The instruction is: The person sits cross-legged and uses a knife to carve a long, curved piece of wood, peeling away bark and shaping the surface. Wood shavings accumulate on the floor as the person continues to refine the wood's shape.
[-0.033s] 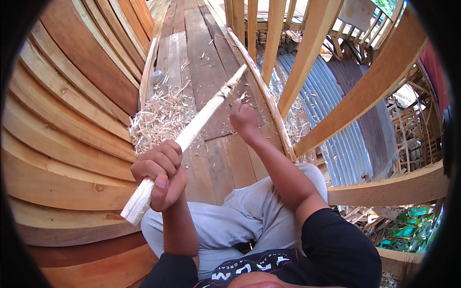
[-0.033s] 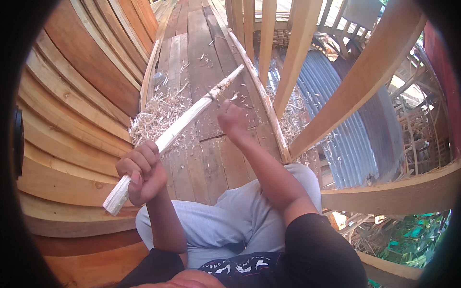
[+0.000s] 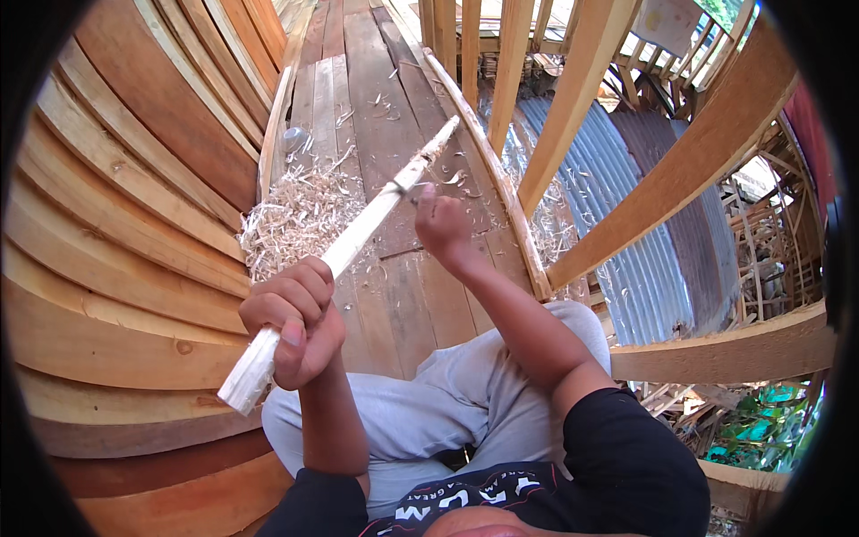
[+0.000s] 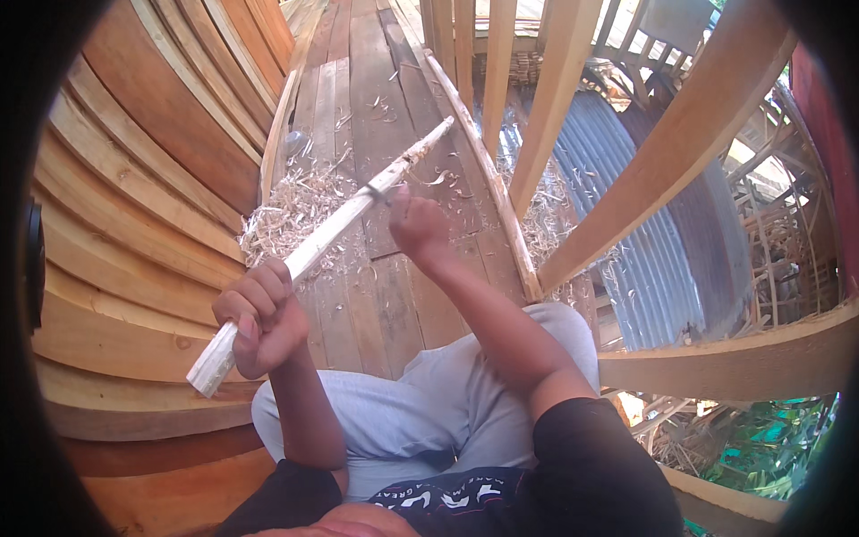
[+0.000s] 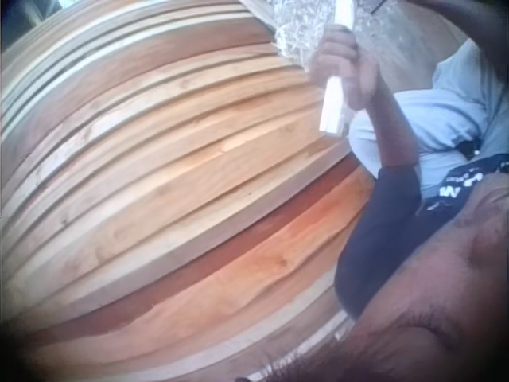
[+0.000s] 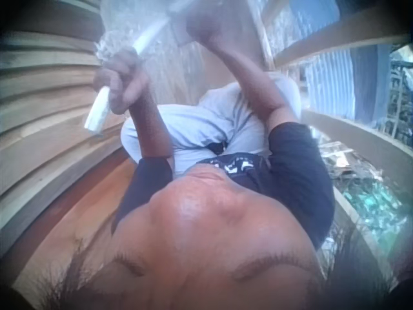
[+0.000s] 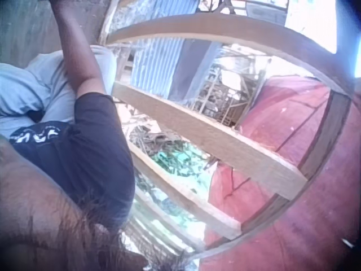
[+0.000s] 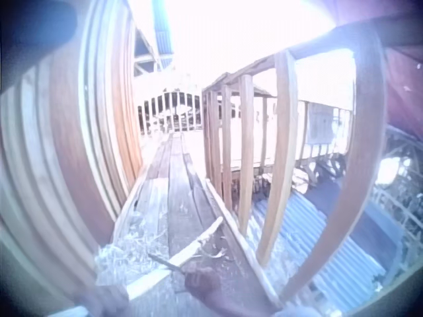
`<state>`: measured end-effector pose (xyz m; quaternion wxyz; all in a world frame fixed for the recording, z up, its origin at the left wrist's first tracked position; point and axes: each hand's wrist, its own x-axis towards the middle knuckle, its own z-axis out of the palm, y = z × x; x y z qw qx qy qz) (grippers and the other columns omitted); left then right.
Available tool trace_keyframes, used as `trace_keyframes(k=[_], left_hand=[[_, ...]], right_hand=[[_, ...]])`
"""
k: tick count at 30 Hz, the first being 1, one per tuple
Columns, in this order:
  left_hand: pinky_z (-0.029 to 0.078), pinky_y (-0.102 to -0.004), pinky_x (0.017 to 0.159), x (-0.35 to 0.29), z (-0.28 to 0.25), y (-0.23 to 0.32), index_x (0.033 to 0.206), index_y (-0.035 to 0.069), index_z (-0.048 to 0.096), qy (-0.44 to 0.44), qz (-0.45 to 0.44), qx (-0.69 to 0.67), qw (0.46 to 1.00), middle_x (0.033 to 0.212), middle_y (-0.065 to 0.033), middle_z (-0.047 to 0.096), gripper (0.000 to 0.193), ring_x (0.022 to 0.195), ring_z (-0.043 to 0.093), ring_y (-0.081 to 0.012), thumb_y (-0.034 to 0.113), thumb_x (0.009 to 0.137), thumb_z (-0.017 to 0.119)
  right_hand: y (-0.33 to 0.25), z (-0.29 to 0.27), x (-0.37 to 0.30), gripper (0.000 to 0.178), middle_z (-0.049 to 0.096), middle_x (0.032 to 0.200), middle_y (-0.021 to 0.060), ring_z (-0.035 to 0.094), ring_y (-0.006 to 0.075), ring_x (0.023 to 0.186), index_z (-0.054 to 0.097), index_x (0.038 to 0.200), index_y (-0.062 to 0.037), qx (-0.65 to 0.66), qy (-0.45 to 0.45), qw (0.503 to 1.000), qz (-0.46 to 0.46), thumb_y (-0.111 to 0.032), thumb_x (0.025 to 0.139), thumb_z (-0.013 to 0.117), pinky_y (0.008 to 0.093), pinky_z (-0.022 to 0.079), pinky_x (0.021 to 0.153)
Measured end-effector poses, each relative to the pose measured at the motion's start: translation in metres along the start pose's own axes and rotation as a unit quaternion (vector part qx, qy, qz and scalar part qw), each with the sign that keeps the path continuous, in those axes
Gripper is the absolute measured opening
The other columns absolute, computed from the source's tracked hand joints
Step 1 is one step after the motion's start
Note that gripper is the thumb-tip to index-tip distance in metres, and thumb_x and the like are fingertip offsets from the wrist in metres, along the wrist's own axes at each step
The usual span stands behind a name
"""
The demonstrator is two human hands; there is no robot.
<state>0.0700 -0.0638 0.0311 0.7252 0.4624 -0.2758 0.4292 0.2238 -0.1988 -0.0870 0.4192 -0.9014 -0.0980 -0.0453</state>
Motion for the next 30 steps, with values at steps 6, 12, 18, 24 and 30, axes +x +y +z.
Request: trace_keyframes(k=[6,12,18,24,30], left_hand=[[0.029,-0.0317,0.055,0.002,-0.017,-0.003,0.058,0.013,0.033,0.0,-0.006,-0.022,1.0,0.048,0.0011,0.032,0.026,0.046,0.027,-0.0122,0.017,0.074,0.054],[0.029,-0.0324,0.057,-0.004,-0.016,-0.011,0.06,0.014,0.032,0.031,-0.016,-0.009,0.999,0.05,0.0018,0.031,0.025,0.049,0.026,-0.0123,0.017,0.074,0.052],[0.03,-0.0324,0.061,-0.002,-0.026,-0.002,0.061,0.014,0.032,0.07,-0.017,-0.045,0.996,0.051,0.0017,0.028,0.025,0.051,0.025,-0.0126,0.02,0.077,0.05],[0.029,-0.0326,0.061,-0.006,-0.016,-0.011,0.061,0.015,0.03,0.061,-0.008,-0.001,0.998,0.051,0.0022,0.028,0.026,0.051,0.024,-0.0122,0.019,0.078,0.049],[0.027,-0.0315,0.063,-0.009,-0.003,-0.01,0.061,0.017,0.028,0.036,-0.029,0.001,0.999,0.052,0.0033,0.026,0.027,0.053,0.025,-0.0116,0.02,0.078,0.049]], right_hand=[[0.014,-0.006,0.011,0.056,0.064,0.077,0.0309,0.063,0.0493,0.076,0.066,0.072,0.005,-0.005,0.037,0.997,0.066,-0.031,0.097,0.031,0.0555,0.048,0.079],[-0.006,0.003,-0.001,0.055,0.061,0.065,0.028,0.062,0.0464,0.065,0.063,0.06,0.0024,-0.026,0.086,0.994,-0.057,-0.029,0.095,0.034,0.0559,0.049,0.068],[-0.032,-0.005,-0.023,0.056,0.059,0.061,0.0277,0.061,0.0467,0.06,0.061,0.058,0.0036,-0.033,0.03,0.993,-0.108,-0.03,0.095,0.037,0.0532,0.051,0.065],[-0.032,-0.006,-0.019,0.055,0.059,0.062,0.0281,0.061,0.0458,0.062,0.062,0.057,0.0029,-0.013,0.035,0.998,-0.055,-0.029,0.094,0.036,0.0537,0.051,0.063],[-0.003,-0.011,0.011,0.057,0.06,0.062,0.0262,0.063,0.0437,0.062,0.066,0.062,0.0,-0.021,0.142,0.99,0.011,-0.032,0.095,0.032,0.0533,0.051,0.066]])
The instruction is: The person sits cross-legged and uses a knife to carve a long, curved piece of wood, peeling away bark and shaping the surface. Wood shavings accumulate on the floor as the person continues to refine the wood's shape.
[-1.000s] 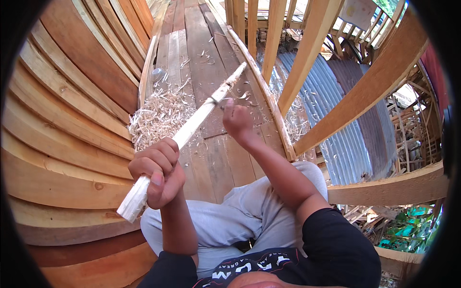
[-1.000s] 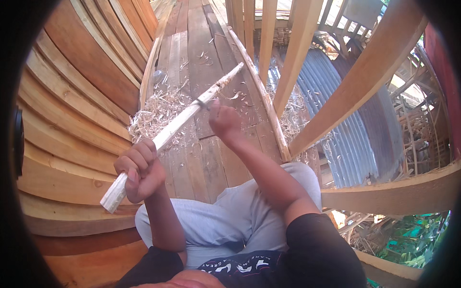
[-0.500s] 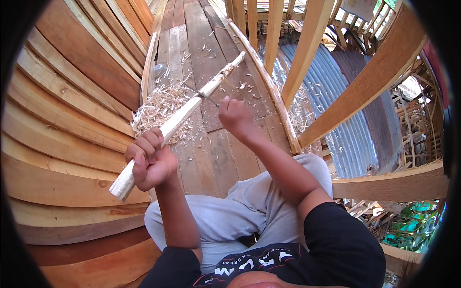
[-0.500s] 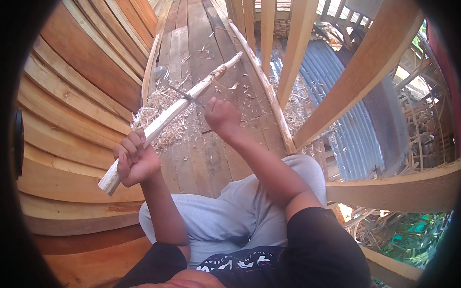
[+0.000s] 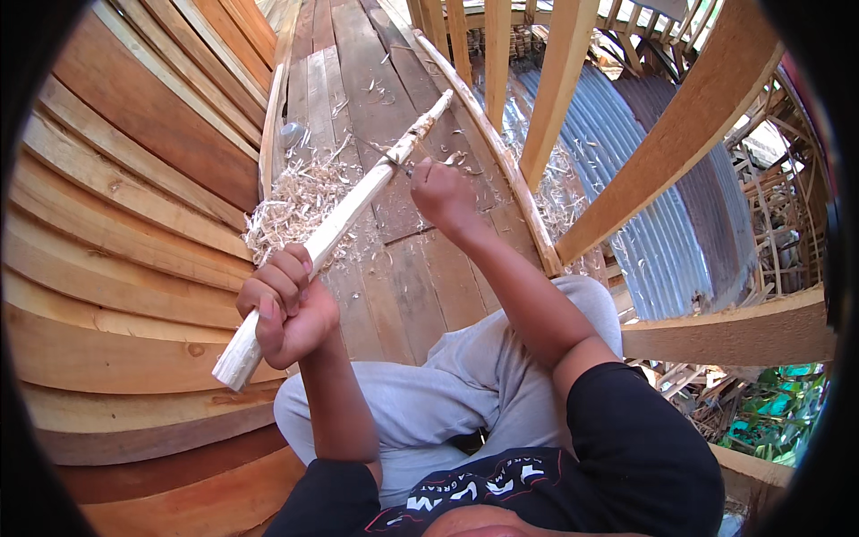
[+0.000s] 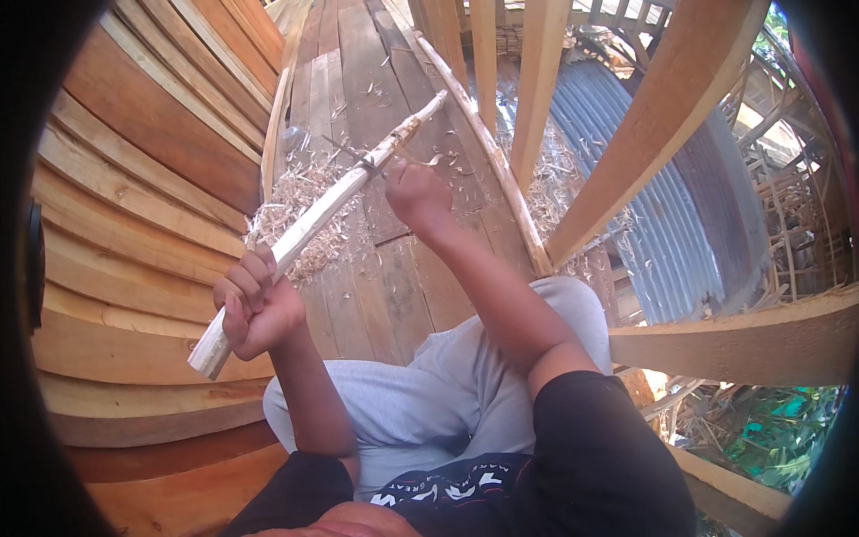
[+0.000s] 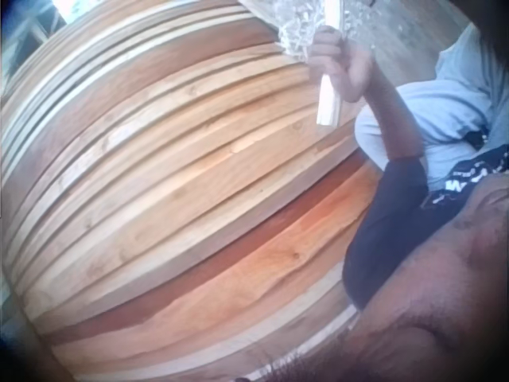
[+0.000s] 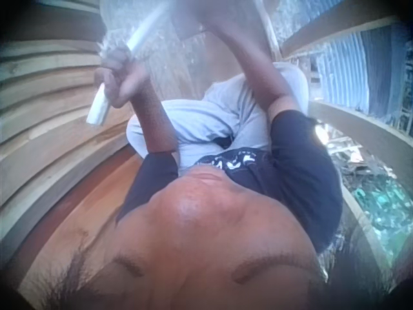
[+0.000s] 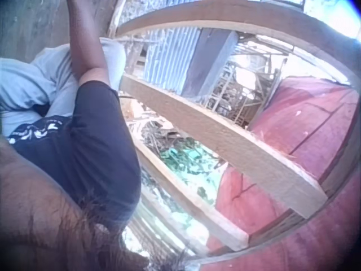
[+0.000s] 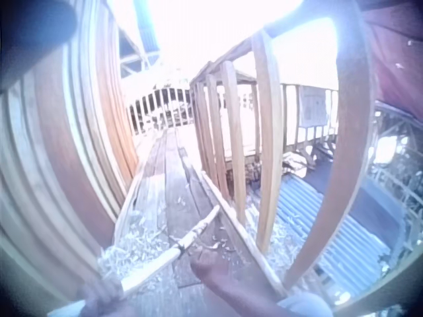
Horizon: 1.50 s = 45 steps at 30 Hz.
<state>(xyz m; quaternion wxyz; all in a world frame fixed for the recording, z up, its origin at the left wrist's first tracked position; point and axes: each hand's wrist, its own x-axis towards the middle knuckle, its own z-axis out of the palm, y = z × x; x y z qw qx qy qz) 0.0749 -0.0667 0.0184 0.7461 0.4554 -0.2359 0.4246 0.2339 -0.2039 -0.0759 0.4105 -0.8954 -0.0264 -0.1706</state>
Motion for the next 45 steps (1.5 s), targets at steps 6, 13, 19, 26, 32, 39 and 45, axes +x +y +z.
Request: trace_keyframes(k=[6,13,19,26,32,39,45], left_hand=[[0.027,-0.0324,0.059,0.005,0.0,0.012,0.062,0.015,0.03,-0.001,0.006,-0.01,1.0,0.052,0.0025,0.029,0.026,0.051,0.025,-0.0112,0.019,0.08,0.049],[0.027,-0.031,0.059,0.005,-0.004,0.019,0.062,0.015,0.031,0.007,0.012,-0.009,1.0,0.051,0.0023,0.029,0.026,0.051,0.025,-0.0114,0.019,0.079,0.049],[0.027,-0.0307,0.059,-0.001,0.002,0.024,0.063,0.016,0.032,-0.012,0.01,0.018,1.0,0.052,0.0026,0.029,0.026,0.051,0.025,-0.0112,0.02,0.081,0.049],[0.027,-0.0306,0.061,0.004,0.002,0.024,0.063,0.016,0.032,-0.022,0.012,0.01,1.0,0.053,0.0028,0.03,0.027,0.052,0.026,-0.0112,0.021,0.082,0.05],[0.028,-0.0325,0.058,0.003,0.011,0.022,0.062,0.014,0.034,-0.041,0.005,0.01,0.999,0.051,0.0018,0.032,0.027,0.05,0.027,-0.0117,0.02,0.08,0.053],[0.027,-0.0316,0.062,0.01,0.003,0.025,0.063,0.015,0.03,-0.071,-0.005,0.009,0.997,0.053,0.003,0.03,0.026,0.053,0.026,-0.011,0.019,0.081,0.048],[0.028,-0.032,0.056,0.009,0.003,0.024,0.06,0.014,0.032,-0.045,0.002,0.003,0.999,0.05,0.0016,0.032,0.027,0.048,0.026,-0.0116,0.017,0.078,0.052]], right_hand=[[0.013,-0.002,0.003,0.057,0.061,0.062,0.0249,0.063,0.0439,0.061,0.067,0.062,-0.0005,-0.036,-0.059,0.997,-0.038,-0.031,0.096,0.032,0.0532,0.052,0.065],[0.004,0.001,-0.004,0.055,0.064,0.069,0.0262,0.065,0.0441,0.069,0.068,0.07,-0.0001,-0.014,-0.122,0.987,-0.099,-0.032,0.096,0.031,0.0533,0.052,0.069],[-0.007,0.009,-0.016,0.057,0.065,0.072,0.027,0.064,0.0455,0.072,0.068,0.07,0.0006,0.009,-0.137,0.99,-0.042,-0.032,0.096,0.03,0.0535,0.052,0.07],[0.023,0.02,0.004,0.059,0.061,0.067,0.0289,0.06,0.049,0.066,0.064,0.064,0.0025,0.038,-0.068,0.997,-0.023,-0.034,0.098,0.031,0.0556,0.049,0.068],[0.062,0.021,0.02,0.062,0.064,0.067,0.0264,0.064,0.0453,0.065,0.068,0.066,0.0015,-0.084,-0.014,0.996,0.024,-0.036,0.097,0.03,0.0539,0.053,0.066],[0.046,-0.01,0.036,0.069,0.066,0.072,0.0246,0.066,0.0425,0.073,0.069,0.069,-0.0002,-0.149,-0.003,0.988,0.049,-0.049,0.097,0.03,0.0508,0.052,0.067],[0.058,-0.013,0.05,0.062,0.062,0.067,0.0175,0.061,0.03,0.063,0.061,0.073,0.0026,0.057,-0.059,0.99,0.117,-0.051,0.097,0.044,0.0417,0.047,0.064]])
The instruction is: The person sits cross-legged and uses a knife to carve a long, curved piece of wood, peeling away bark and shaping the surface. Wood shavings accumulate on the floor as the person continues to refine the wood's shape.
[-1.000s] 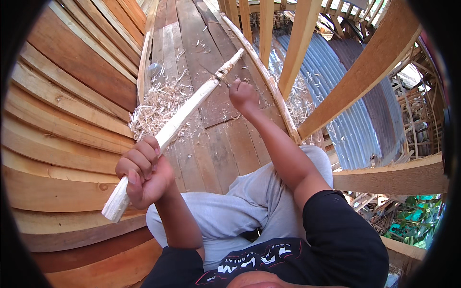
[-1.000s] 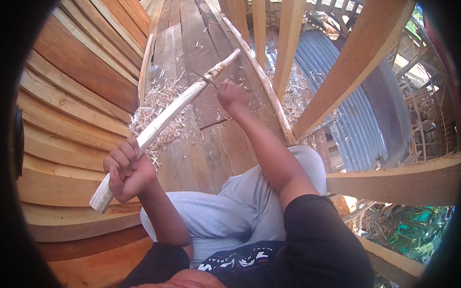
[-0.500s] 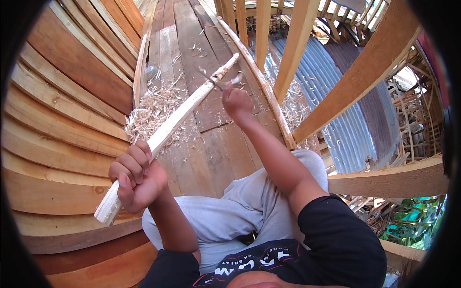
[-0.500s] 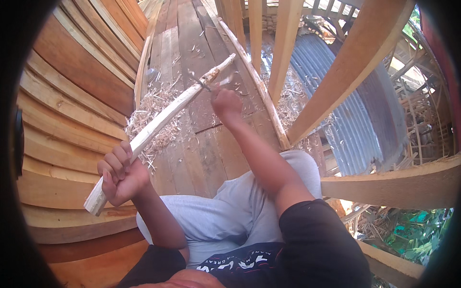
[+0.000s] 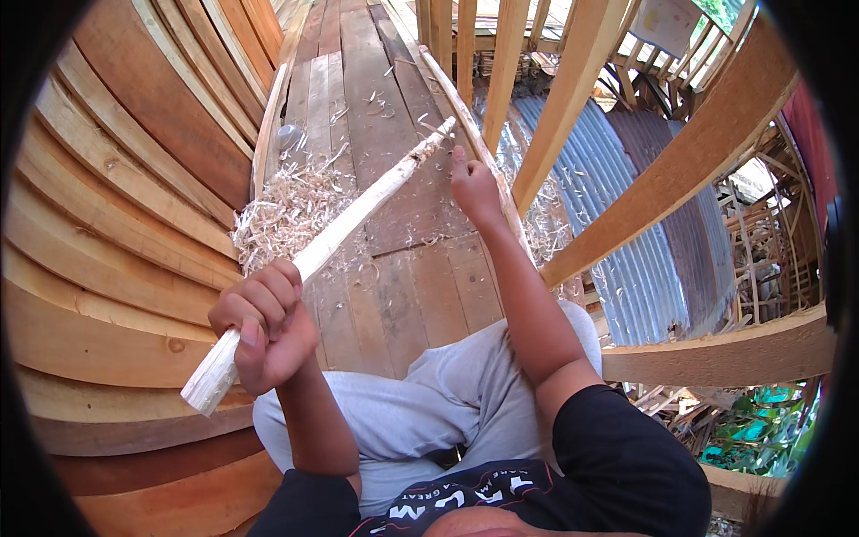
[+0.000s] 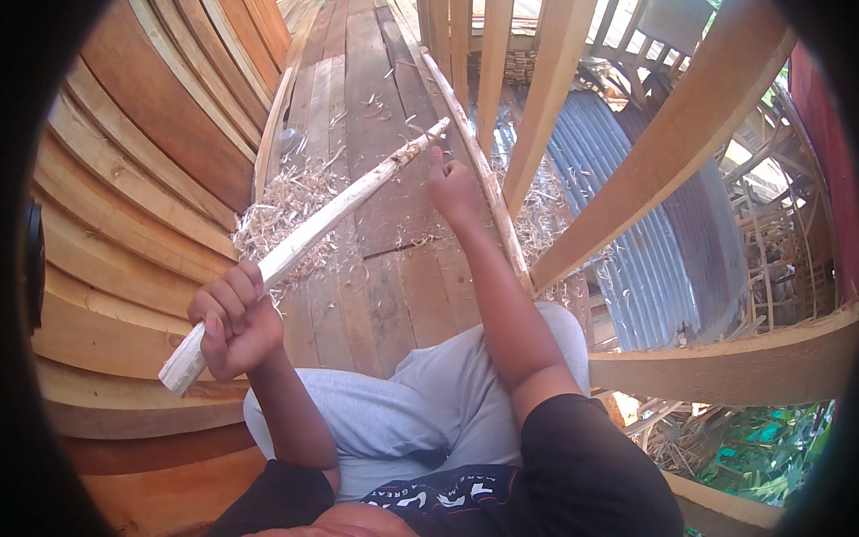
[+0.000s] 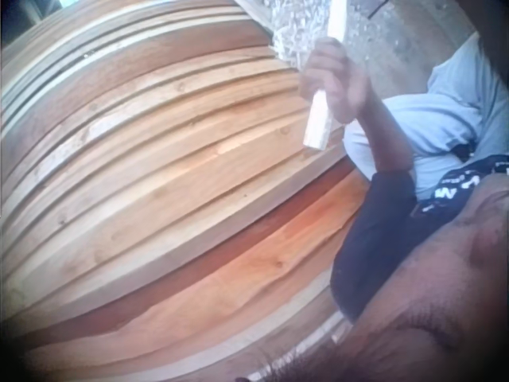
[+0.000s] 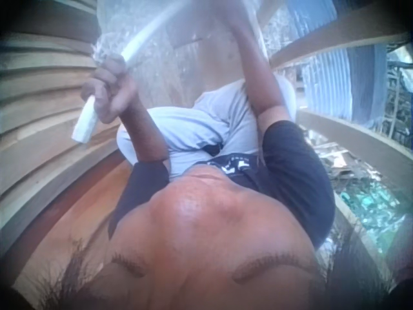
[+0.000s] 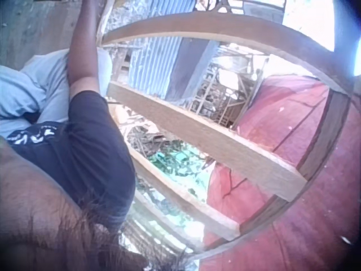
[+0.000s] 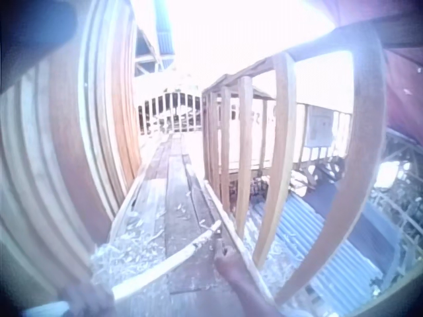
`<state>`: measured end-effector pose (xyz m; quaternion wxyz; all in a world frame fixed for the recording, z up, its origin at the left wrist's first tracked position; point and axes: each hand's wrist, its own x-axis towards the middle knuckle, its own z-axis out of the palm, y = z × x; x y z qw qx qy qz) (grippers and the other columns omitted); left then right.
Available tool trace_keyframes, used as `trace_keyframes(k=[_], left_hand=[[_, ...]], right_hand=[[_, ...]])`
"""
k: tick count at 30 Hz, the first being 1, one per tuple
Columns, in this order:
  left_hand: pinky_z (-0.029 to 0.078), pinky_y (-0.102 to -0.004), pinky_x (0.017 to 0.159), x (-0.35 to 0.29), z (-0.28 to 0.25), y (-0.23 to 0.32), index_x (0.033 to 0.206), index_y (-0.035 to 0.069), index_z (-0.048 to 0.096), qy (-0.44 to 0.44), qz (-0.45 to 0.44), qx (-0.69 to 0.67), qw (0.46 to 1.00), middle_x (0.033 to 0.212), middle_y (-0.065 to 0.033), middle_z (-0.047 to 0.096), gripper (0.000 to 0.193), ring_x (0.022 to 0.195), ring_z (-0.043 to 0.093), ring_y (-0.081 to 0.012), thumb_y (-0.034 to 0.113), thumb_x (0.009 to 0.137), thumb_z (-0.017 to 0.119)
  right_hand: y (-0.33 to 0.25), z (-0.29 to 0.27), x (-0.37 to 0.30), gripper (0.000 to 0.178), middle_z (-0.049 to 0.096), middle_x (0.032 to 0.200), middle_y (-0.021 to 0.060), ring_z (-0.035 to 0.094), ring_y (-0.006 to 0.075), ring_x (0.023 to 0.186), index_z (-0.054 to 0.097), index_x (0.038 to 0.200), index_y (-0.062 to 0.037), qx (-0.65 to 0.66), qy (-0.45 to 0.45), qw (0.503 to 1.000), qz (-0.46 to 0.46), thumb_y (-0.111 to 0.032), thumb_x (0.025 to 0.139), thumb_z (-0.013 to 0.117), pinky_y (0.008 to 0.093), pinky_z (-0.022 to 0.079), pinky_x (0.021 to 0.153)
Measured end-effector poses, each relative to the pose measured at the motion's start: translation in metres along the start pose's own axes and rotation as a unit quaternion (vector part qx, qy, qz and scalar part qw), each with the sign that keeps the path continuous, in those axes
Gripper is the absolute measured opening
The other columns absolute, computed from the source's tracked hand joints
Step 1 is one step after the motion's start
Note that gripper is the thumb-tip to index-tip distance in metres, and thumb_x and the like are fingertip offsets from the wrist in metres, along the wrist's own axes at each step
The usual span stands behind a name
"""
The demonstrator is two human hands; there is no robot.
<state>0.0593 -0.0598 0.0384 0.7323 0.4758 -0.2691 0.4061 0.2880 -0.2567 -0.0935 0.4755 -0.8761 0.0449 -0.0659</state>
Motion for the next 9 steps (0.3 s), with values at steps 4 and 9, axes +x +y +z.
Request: trace_keyframes(k=[4,9], left_hand=[[0.026,-0.0307,0.06,0.002,-0.006,-0.001,0.063,0.016,0.031,-0.016,-0.004,-0.004,1.0,0.053,0.0038,0.029,0.027,0.052,0.026,-0.0105,0.019,0.082,0.049],[0.026,-0.0306,0.06,0.002,-0.011,0.001,0.063,0.016,0.031,-0.021,-0.008,-0.001,1.0,0.053,0.0041,0.029,0.027,0.052,0.026,-0.0103,0.02,0.082,0.049]], right_hand=[[0.014,0.015,0.01,0.044,0.066,0.08,0.0199,0.065,0.035,0.077,0.061,0.088,0.0023,0.137,0.003,0.99,-0.027,-0.04,0.095,0.052,0.0432,0.048,0.072],[0.006,0.014,-0.005,0.033,0.068,0.086,0.0172,0.066,0.03,0.083,0.063,0.095,-0.0046,0.105,-0.006,0.991,-0.086,-0.037,0.094,0.056,0.0428,0.048,0.075]])
